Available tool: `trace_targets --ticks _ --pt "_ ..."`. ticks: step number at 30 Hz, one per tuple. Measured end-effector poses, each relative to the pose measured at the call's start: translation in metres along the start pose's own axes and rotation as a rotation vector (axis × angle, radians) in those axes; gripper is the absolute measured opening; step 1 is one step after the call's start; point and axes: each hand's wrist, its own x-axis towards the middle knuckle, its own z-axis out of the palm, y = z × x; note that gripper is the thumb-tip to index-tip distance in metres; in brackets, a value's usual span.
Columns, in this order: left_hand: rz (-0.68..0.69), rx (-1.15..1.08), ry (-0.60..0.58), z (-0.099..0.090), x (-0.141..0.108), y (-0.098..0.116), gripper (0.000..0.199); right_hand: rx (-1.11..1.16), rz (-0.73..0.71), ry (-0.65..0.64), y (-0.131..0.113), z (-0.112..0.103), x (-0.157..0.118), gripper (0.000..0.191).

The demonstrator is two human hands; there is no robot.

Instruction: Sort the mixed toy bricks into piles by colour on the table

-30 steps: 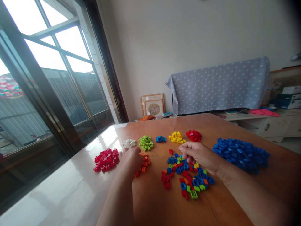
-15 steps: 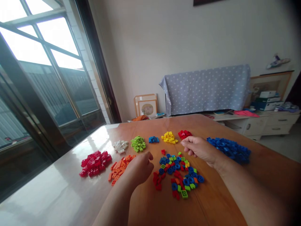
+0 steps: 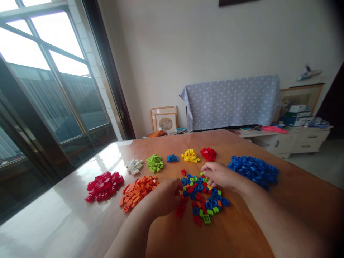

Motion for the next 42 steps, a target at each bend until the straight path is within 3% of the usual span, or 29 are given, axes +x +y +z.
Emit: trace_targets --ticks 4,11,17,23,32,42 --pt "0.019 -0.012 0.006 0.0 0.002 0.003 0.027 0.012 -0.007 -0.013 -0.004 -0.002 -0.003 0.02" --pt "0.124 0.075 0.233 0.005 0.013 0.006 0.024 -0.083 -0.154 0.009 0.002 -0.001 0.0 0.015" --pt "0.22 0.152 0.252 0.014 0.02 0.006 0.031 -0.172 -0.273 -0.058 -0.002 0.009 -0.005 0.02" --pt "0.146 0.251 0.275 0.022 0.029 0.009 0.024 -0.236 -0.318 0.003 -0.003 0.009 -0.005 0.022" --pt "0.07 0.287 0.34 0.029 0.037 0.009 0.015 -0.224 -0.319 -0.002 -0.003 0.01 -0.005 0.023" --pt "0.024 0.312 0.336 0.027 0.034 0.013 0.016 -0.245 -0.338 -0.027 -0.001 0.01 -0.003 0.028"
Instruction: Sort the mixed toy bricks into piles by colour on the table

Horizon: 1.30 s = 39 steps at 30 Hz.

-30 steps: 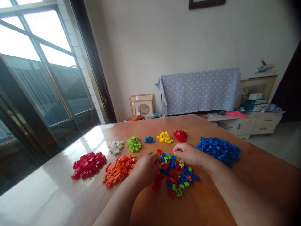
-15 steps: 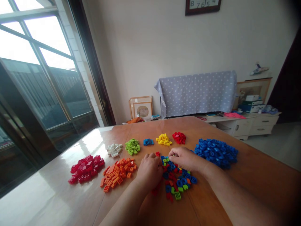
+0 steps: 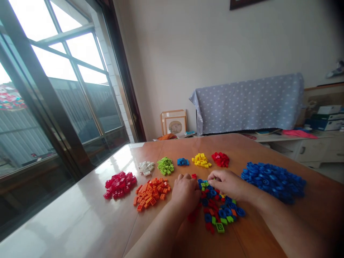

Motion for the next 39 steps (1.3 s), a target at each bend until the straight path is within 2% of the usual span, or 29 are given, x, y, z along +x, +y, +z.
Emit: trace_targets --ticks 8,13,20,24,29,34,36,39 --pt "0.01 -0.01 0.037 0.003 0.0 -0.003 0.013 0.0 0.007 -0.046 0.005 0.003 0.001 0.032" --pt "-0.032 -0.023 0.09 -0.011 -0.002 -0.013 0.012 -0.046 -0.011 -0.029 0.008 0.001 0.002 0.033" --pt "-0.308 0.141 0.161 -0.047 -0.006 -0.049 0.014 -0.07 -0.031 -0.031 0.011 -0.001 0.003 0.032" --pt "-0.472 0.231 0.083 -0.061 -0.011 -0.068 0.014 -0.074 -0.036 -0.023 0.011 -0.001 0.002 0.031" --pt "-0.545 0.242 0.029 -0.066 -0.017 -0.074 0.014 -0.044 -0.042 -0.036 0.011 -0.002 0.002 0.03" --pt "-0.465 0.241 0.142 -0.062 -0.013 -0.069 0.019 -0.047 -0.034 -0.011 0.009 -0.002 0.001 0.027" --pt "-0.368 0.185 0.16 -0.058 -0.011 -0.063 0.02 -0.052 -0.031 -0.012 0.007 -0.002 0.001 0.026" --pt "-0.159 0.009 0.09 -0.048 -0.009 -0.049 0.023 -0.053 -0.021 -0.027 0.002 -0.002 -0.001 0.025"
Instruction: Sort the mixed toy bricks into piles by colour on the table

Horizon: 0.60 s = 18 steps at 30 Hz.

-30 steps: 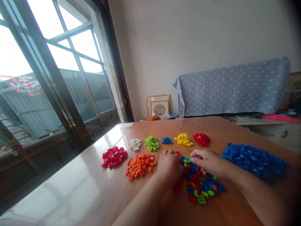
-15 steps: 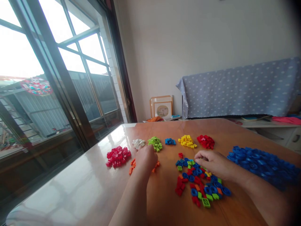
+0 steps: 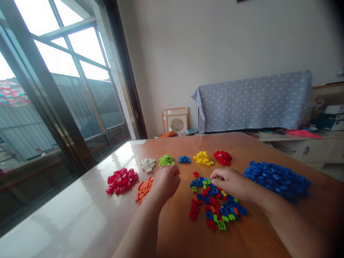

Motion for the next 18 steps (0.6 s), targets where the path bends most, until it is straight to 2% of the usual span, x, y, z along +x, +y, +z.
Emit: trace_targets --ticks 3,5,9,13,18 --pt "0.184 -0.139 -0.136 0.009 -0.006 0.016 0.022 -0.013 0.003 -0.012 -0.007 -0.001 -0.003 0.023" --pt "0.242 -0.151 -0.226 0.013 -0.01 0.026 0.019 -0.024 0.01 -0.015 -0.013 -0.003 -0.005 0.023" --pt "0.207 -0.042 -0.312 0.017 -0.015 0.034 0.012 -0.04 0.017 -0.013 -0.02 -0.005 -0.008 0.022" --pt "0.146 0.041 -0.32 0.017 -0.015 0.039 0.014 -0.052 -0.007 -0.014 -0.021 -0.005 -0.008 0.023" --pt "0.112 0.031 -0.326 0.016 -0.015 0.047 0.014 -0.059 0.003 -0.016 -0.015 -0.002 -0.005 0.025"
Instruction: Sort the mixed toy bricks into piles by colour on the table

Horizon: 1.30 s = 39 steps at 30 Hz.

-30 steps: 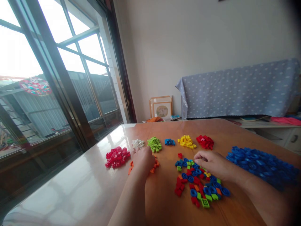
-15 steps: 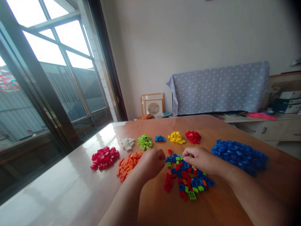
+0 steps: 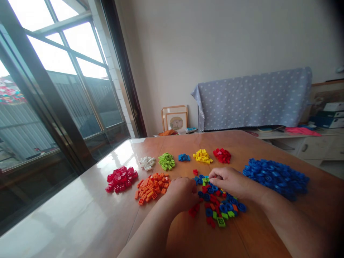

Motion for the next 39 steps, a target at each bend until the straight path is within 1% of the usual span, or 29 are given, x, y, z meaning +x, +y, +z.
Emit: trace_targets --ticks 4,7,10,14,17,20,23,25,27,29,31,33,35,39 --pt "-0.031 -0.053 0.009 -0.001 0.0 0.002 0.014 -0.005 -0.02 0.007 0.004 0.003 0.001 0.025" --pt "-0.06 -0.082 0.039 -0.006 0.0 -0.005 0.011 -0.018 -0.02 0.011 0.006 0.002 0.002 0.026" --pt "-0.135 -0.059 0.115 -0.019 -0.004 -0.024 0.01 -0.024 -0.023 0.003 0.007 0.001 0.002 0.026" --pt "-0.266 0.081 0.249 -0.034 -0.01 -0.057 0.01 -0.026 -0.02 -0.003 0.011 0.0 0.003 0.027" --pt "-0.316 0.158 0.265 -0.036 -0.013 -0.07 0.014 -0.024 -0.029 0.009 0.012 0.001 0.004 0.027" --pt "-0.361 0.185 0.245 -0.036 -0.013 -0.071 0.02 0.003 -0.034 0.02 0.013 0.0 0.004 0.027" --pt "-0.445 0.186 0.305 -0.04 -0.012 -0.067 0.021 0.011 -0.024 0.027 0.012 -0.003 0.003 0.028" --pt "-0.461 0.17 0.347 -0.041 -0.01 -0.064 0.02 0.008 -0.022 0.033 0.011 -0.007 0.002 0.027" --pt "-0.408 0.138 0.355 -0.039 -0.006 -0.061 0.02 0.004 -0.017 0.045 0.01 -0.012 0.0 0.026" --pt "-0.294 0.082 0.331 -0.032 -0.002 -0.057 0.019 -0.001 0.002 0.049 0.011 -0.017 -0.003 0.025" --pt "-0.15 0.01 0.297 -0.022 0.001 -0.049 0.017 -0.015 0.028 0.026 0.013 -0.023 -0.007 0.024" --pt "-0.015 -0.049 0.269 -0.012 0.001 -0.039 0.015 -0.046 0.052 -0.004 0.015 -0.029 -0.01 0.022" --pt "0.087 -0.071 0.249 -0.004 -0.001 -0.025 0.013 -0.093 0.077 -0.024 0.017 -0.033 -0.012 0.019" --pt "0.242 -0.079 0.213 0.001 -0.007 0.004 0.015 -0.17 0.126 -0.074 0.016 -0.038 -0.014 0.016"
